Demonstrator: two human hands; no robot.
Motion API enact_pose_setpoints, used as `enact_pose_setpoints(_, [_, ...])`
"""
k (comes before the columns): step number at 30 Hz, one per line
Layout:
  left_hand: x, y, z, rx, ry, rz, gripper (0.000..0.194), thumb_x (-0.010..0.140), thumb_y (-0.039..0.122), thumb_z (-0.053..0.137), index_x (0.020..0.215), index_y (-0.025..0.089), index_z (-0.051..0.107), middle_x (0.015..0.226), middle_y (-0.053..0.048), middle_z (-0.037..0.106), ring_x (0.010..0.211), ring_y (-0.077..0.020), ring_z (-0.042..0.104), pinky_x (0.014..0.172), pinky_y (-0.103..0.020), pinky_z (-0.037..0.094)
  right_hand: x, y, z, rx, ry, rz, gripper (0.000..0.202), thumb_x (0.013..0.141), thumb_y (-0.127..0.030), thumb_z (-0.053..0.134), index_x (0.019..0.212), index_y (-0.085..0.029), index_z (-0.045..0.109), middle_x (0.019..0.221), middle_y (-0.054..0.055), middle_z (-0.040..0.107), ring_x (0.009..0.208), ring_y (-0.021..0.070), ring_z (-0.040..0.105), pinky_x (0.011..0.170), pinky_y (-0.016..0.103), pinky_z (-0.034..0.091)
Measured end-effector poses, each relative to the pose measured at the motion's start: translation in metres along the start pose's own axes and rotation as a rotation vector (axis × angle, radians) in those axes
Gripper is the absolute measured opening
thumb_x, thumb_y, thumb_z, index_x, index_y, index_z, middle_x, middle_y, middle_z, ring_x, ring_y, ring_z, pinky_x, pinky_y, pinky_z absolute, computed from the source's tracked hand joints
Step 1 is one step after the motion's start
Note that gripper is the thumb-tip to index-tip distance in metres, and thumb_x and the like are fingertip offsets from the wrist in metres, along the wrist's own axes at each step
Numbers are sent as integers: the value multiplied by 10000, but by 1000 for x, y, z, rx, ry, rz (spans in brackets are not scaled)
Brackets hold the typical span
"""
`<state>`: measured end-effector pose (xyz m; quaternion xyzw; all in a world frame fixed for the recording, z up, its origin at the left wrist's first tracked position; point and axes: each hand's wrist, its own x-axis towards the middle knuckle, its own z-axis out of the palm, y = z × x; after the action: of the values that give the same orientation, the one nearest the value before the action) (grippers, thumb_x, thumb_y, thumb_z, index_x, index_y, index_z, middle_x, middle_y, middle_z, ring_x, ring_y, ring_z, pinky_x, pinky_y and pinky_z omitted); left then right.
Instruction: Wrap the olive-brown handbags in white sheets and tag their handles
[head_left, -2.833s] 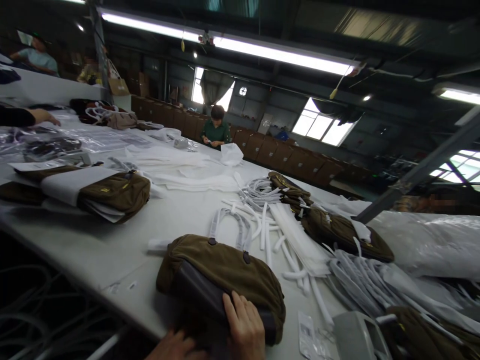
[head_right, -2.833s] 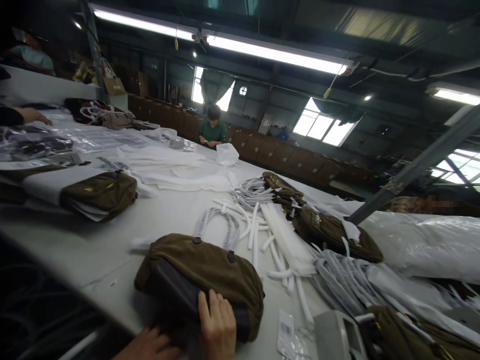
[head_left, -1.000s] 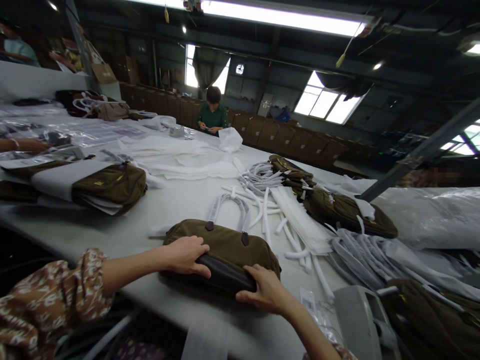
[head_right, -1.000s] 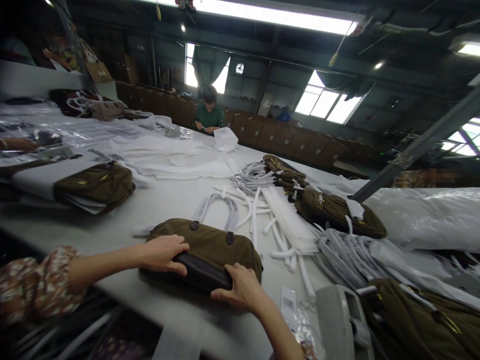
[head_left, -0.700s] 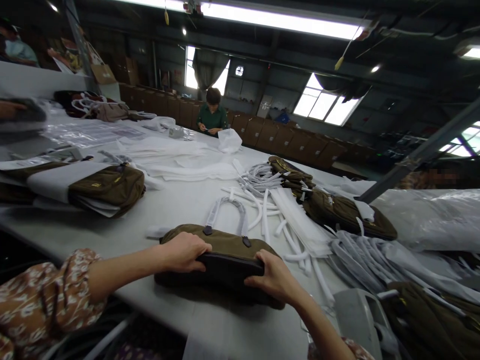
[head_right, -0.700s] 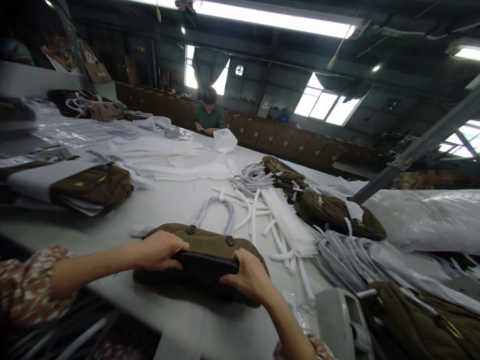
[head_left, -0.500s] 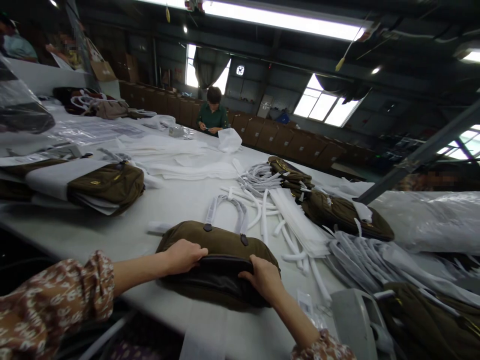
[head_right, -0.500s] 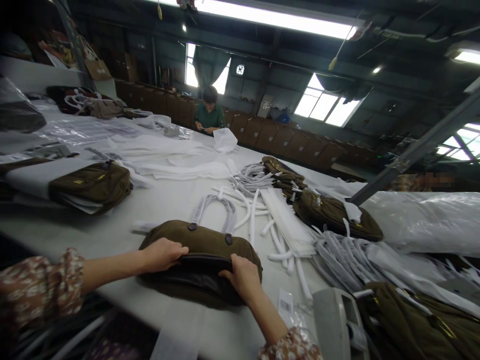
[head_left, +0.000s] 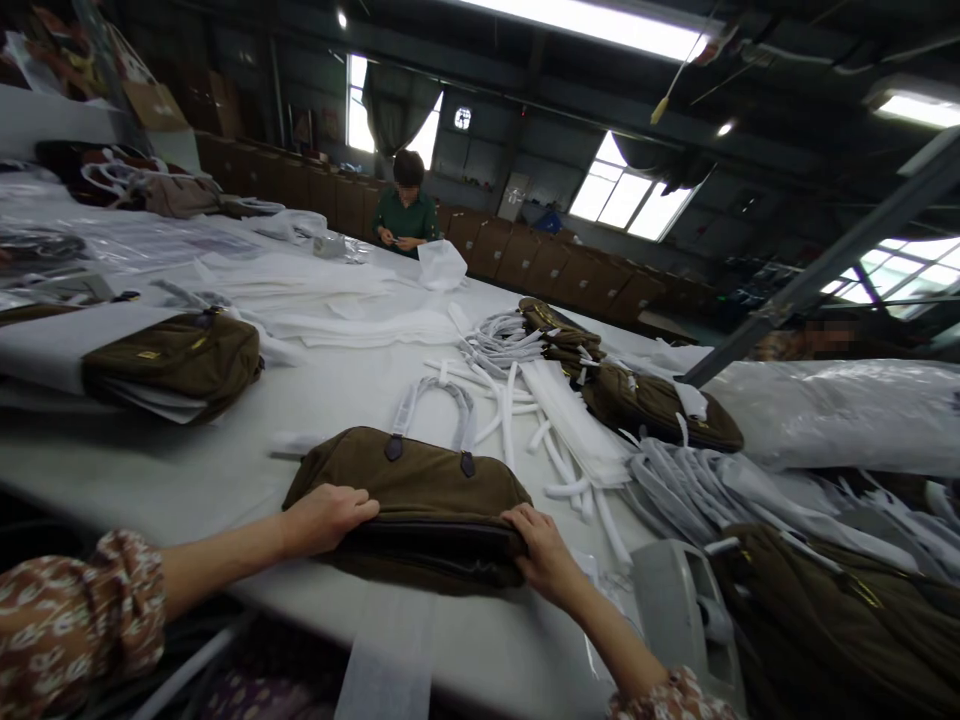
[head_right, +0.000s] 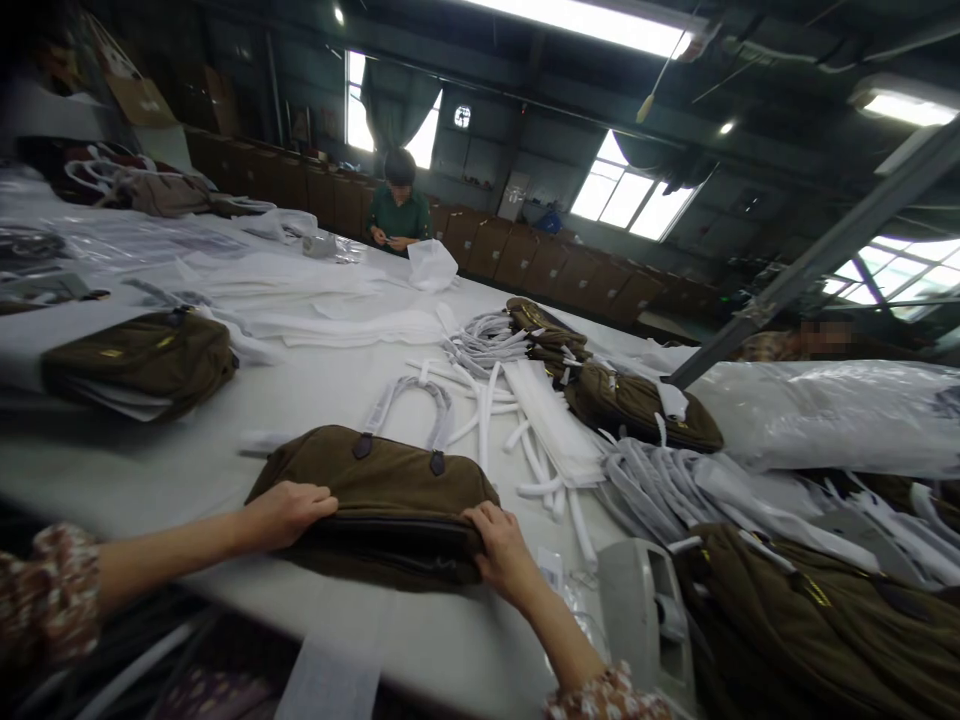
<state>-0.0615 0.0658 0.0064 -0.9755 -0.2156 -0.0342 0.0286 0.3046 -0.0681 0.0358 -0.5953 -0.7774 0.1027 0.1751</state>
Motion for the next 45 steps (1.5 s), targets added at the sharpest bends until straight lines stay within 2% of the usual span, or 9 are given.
enact_pose_setpoints(7, [-6,-4,9,-73,80,-16,263,752,-3,411,880,211,496,803,-11,556,700,-167,536,589,-262,393,-40,7,8,190,410,451,473,738,-327,608,1182,-175,551,1111,123,612,1000,270,595,834,416,501])
enact_pose_setpoints(15, [-5,-1,4,-42,64,-18,255,776,0,403,869,214,505,796,-7,557,686,-165,538,586,-272,375,-39,-18,14,606,192,655,510,810,-575,494,1066,-161,646,836,69,698,749,246,647,576,316,493])
enact_pose_setpoints(23, [-7,0,3,-34,69,28,229,809,23,438,868,227,525,786,-12,544,673,-170,525,581,-279,381,-53,-4,39,-156,383,443,447,965,-374,273,672,-195,558,653,71,593,604,193,577,598,309,415])
enact_pose_setpoints(29, [-3,5,0,-53,39,1,207,823,52,449,894,227,534,812,-27,552,696,-179,524,590,-286,398,-24,-50,3,-372,575,209,418,898,-411,505,1221,-146,525,1093,166,611,1011,296,565,867,430,424])
enact_pose_setpoints(34, [-7,5,-16,-74,25,-50,197,868,101,438,961,233,550,889,-46,562,788,-196,535,686,-314,433,51,-111,17,-390,243,-195,416,835,-299,625,1231,-194,551,1046,115,631,952,259,561,821,380,387])
enact_pose_setpoints(36, [-20,-3,-22,-183,84,-146,262,843,154,528,1087,250,533,1014,-58,559,932,-220,533,820,-353,439,68,-118,35,-410,183,-199,228,838,-207,603,1064,-222,633,832,59,636,781,213,556,714,349,355])
enact_pose_setpoints(39, [-49,-19,-23,-747,304,-562,591,704,239,704,1236,250,448,1195,-76,508,1119,-257,484,943,-405,420,73,-109,51,-382,216,-180,141,866,-196,553,956,-237,653,775,38,623,731,198,534,671,344,322])
enact_pose_setpoints(42, [-73,-30,-10,-1182,392,-941,458,810,407,577,1186,185,440,1041,-72,566,927,-199,594,763,-340,510,66,-94,56,-326,270,-199,159,884,-228,536,1001,-242,643,831,38,637,749,199,538,674,337,335])
enact_pose_setpoints(45, [-78,-30,6,-1316,297,-1020,427,866,529,446,1044,145,504,797,-36,600,665,-150,616,545,-255,487,62,-88,57,-296,306,-210,173,882,-235,543,1029,-252,634,849,36,639,760,202,550,670,330,357])
